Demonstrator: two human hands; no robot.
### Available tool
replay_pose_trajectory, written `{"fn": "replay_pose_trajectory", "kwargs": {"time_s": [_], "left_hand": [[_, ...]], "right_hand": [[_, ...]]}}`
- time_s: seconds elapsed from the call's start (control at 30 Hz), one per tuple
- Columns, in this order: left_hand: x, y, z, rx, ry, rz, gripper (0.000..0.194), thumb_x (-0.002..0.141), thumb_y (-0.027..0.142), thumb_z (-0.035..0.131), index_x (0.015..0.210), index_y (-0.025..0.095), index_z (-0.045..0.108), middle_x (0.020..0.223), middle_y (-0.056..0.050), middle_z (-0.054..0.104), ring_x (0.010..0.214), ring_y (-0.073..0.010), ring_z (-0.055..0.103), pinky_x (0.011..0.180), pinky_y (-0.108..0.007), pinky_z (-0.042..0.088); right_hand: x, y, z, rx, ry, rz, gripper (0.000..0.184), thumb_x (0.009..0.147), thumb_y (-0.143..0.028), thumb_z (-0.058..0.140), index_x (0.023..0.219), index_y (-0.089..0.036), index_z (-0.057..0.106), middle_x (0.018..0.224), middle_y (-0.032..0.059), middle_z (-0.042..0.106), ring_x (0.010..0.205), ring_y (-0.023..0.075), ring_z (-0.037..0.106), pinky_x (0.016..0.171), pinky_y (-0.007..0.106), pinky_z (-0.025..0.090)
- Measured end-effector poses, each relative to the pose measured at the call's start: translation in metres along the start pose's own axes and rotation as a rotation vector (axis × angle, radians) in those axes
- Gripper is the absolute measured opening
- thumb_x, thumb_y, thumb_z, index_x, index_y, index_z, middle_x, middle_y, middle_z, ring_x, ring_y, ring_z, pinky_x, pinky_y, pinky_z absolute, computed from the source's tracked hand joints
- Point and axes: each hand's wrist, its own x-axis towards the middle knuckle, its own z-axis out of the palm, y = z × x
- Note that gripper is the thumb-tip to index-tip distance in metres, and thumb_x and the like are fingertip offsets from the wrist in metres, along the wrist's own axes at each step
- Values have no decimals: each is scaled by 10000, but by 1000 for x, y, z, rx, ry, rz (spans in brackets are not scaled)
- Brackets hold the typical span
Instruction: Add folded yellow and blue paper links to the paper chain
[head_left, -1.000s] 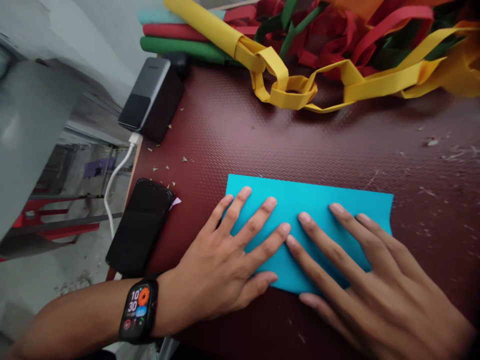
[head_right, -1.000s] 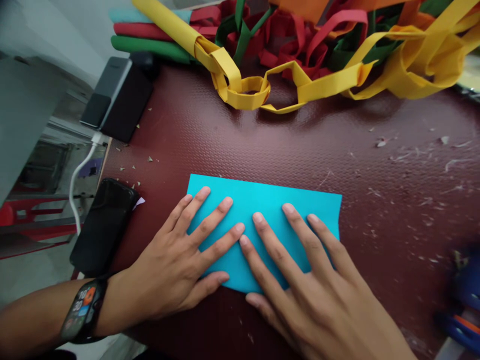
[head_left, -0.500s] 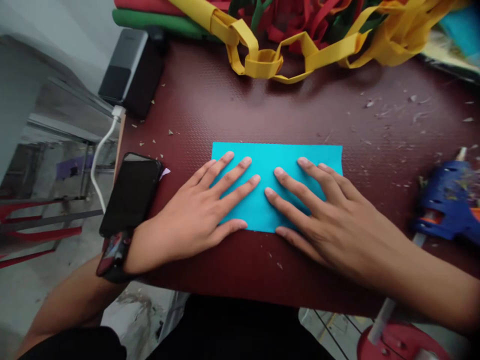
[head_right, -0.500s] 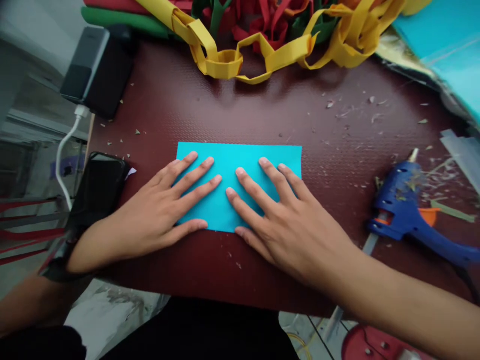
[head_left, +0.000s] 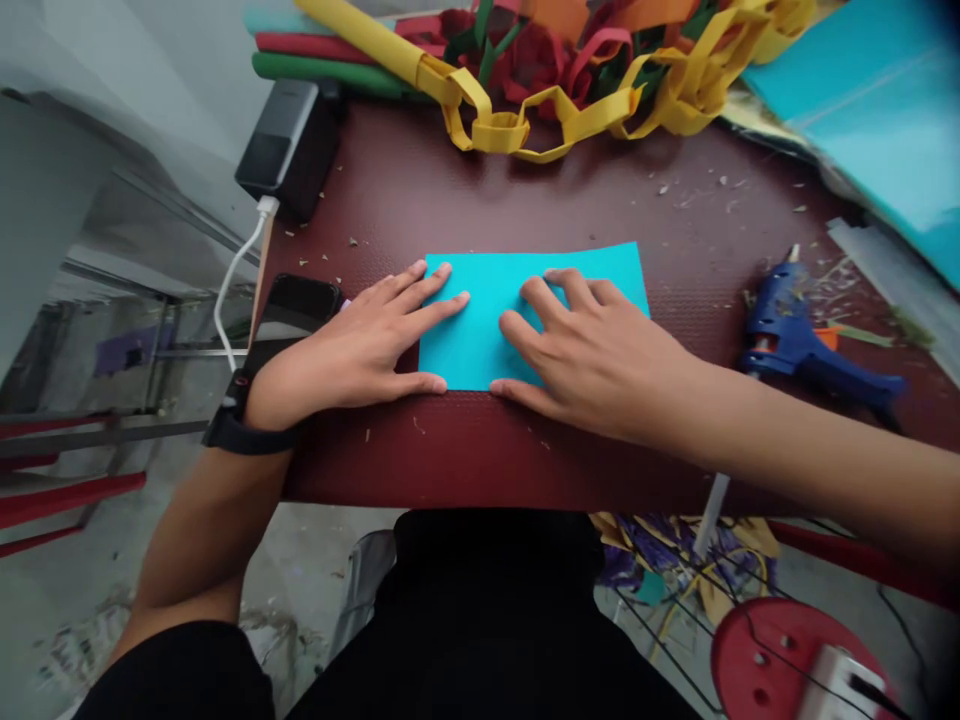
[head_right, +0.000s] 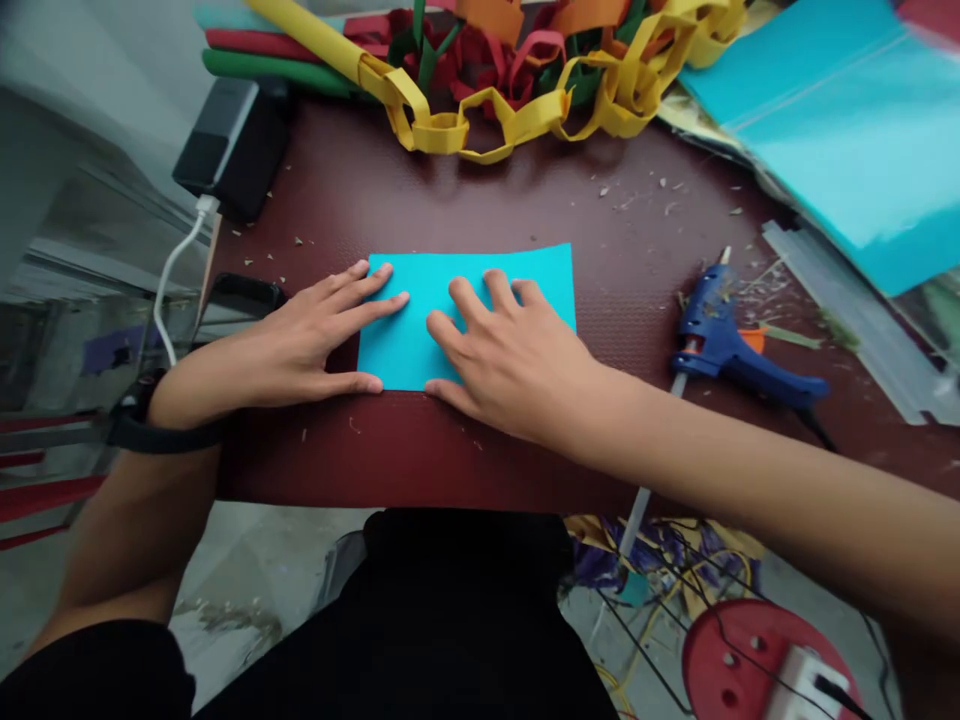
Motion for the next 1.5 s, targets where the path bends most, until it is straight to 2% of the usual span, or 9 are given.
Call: {"fn": "replay_pose_trajectory", "kwargs": {"time_s": [0.13,0.27,0.37,0.6,0.77,0.93,1.13,1.33,1.5], "left_hand": [[3,-5,0,-12,6,0,1059,1066,871,627,1881,250,361,1992,-155,169,1862,-462,160,1508,-692,205],[4,-10,-3,-49,-32,17,1126,1044,924,582,1896,238,316,1995,-159,160,1862,-464,158,1511,-686,178],[4,-12,-4,-66,-31,25,1157,1032,963,540,1896,229,312,1999,-164,144,1864,-467,142,1510,-687,165],[3,-13,-4,-73,-33,22,1119,1039,951,554,1881,242,354,2005,-147,127,1867,-477,105,1500,-711,166],[1,-18,-5,-95,-45,36,1162,1014,1010,512,1883,256,349,2010,-140,110,1874,-460,73,1508,-695,147],[0,-23,-7,-121,-40,55,1157,994,1001,590,1882,297,356,2007,-141,123,1873,-454,105,1505,-706,169],[-2,-26,-6,-168,-20,75,1173,979,969,670,1876,275,369,2000,-163,124,1879,-427,94,1506,-697,178],[-6,-1,-4,-154,82,57,1141,965,886,786,1853,271,418,1984,-220,164,1864,-489,116,1479,-745,199],[20,46,-6,36,134,176,897,1033,504,901,1798,241,511,1924,-221,365,1776,-462,386,1457,-698,313]], "right_hand": [[29,-13,-4,31,68,24,752,1059,-794,674,1444,-148,698,1616,300,652,1400,557,645,1008,596,617],[54,-18,-11,63,-31,66,922,991,-856,732,1507,-93,694,1720,338,563,1491,644,580,1056,730,628],[55,-11,-13,108,-66,74,964,912,-872,823,1485,-105,714,1727,319,553,1513,663,555,1094,748,607],[2,39,4,114,-23,43,928,874,-955,814,1307,-138,741,1599,271,631,1393,561,637,1048,678,596],[-34,65,3,16,-79,104,733,930,-801,888,1204,-134,758,1558,283,656,1309,481,670,1003,584,587],[-56,91,4,17,-140,122,835,985,-914,692,1215,-116,776,1585,262,668,1366,463,637,1016,563,522],[-68,98,-2,47,-130,200,804,815,-690,1022,1310,-93,809,1486,279,725,1316,485,658,1000,570,542],[-59,92,-35,51,-4,55,564,960,-573,920,1379,-222,779,1420,178,745,1203,399,668,1006,546,578],[-18,96,-34,128,100,93,607,1005,-674,783,1412,-225,748,1326,144,760,1174,380,684,989,519,591]]}}
